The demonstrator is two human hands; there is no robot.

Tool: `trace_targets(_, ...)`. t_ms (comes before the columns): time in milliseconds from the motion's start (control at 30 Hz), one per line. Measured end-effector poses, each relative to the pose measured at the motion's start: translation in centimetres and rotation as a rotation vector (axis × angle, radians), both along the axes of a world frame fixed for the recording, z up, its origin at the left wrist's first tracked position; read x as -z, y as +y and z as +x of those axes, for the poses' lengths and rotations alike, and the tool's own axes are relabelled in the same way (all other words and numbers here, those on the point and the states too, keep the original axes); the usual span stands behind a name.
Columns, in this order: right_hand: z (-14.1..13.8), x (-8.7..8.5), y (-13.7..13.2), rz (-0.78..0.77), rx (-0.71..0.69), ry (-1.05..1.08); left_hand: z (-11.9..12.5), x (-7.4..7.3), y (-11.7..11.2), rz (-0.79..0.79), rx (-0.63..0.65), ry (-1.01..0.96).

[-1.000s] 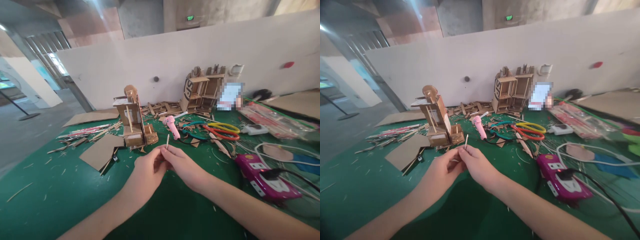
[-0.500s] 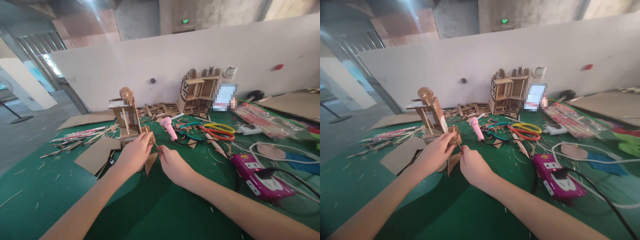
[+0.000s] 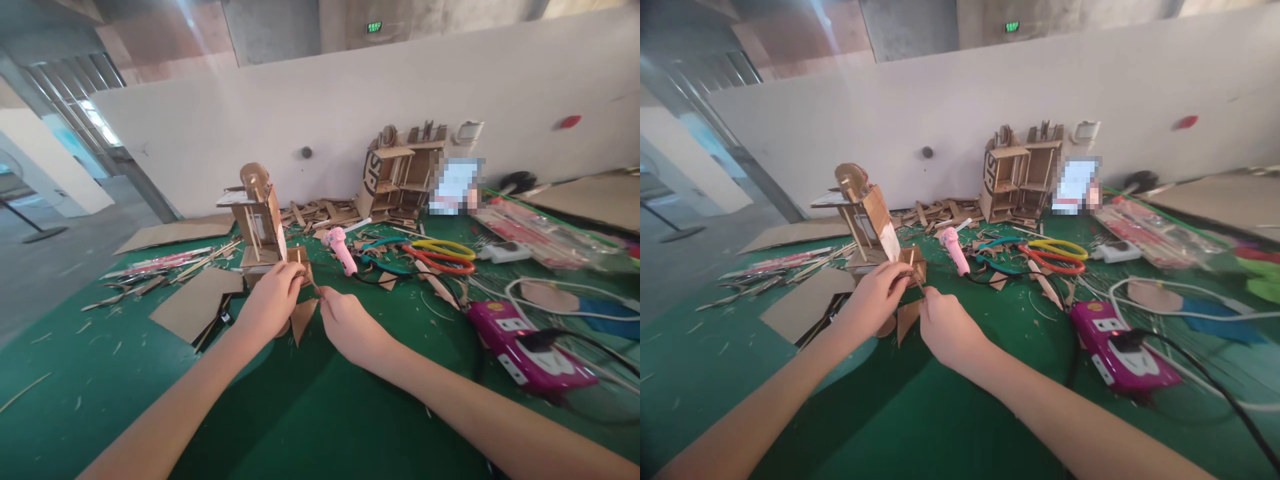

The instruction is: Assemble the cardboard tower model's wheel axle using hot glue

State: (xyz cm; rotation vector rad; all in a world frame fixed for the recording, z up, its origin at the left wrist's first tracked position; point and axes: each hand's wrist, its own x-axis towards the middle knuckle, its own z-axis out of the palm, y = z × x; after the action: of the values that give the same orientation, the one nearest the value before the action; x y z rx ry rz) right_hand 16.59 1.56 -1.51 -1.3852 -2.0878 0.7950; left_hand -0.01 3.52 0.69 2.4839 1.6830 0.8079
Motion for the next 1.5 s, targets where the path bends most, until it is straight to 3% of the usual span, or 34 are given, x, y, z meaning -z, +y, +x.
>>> trace_targets(1067,-0.2,0.0,0.3,-0.015,0.025,0.021,0.8,2.0,0.4,0.113,-0.046,-0.199)
trace_targets(1233,-0.7,0.3,0.5,-0.022,0.034,0.114,1.0,2.4,0.5,0.125,-0.037,-0.222)
trace_targets(1333,-1.1,-0.4,0.4,-0.207,0.056,0.305,1.2,2.5,0.6,0.135,-0.033,-0.223)
trace_targets(1433,-1.1,-2.0,0.3,-0.661,0.129,0.646,1.3,2.5,0.6,0.139,-0.002,-0.215)
trace_targets(1500,-0.9,-3.0,0.3,-0.88,0.121,0.842,1.2,2.5,0.6,0.137,0.022,-0.211)
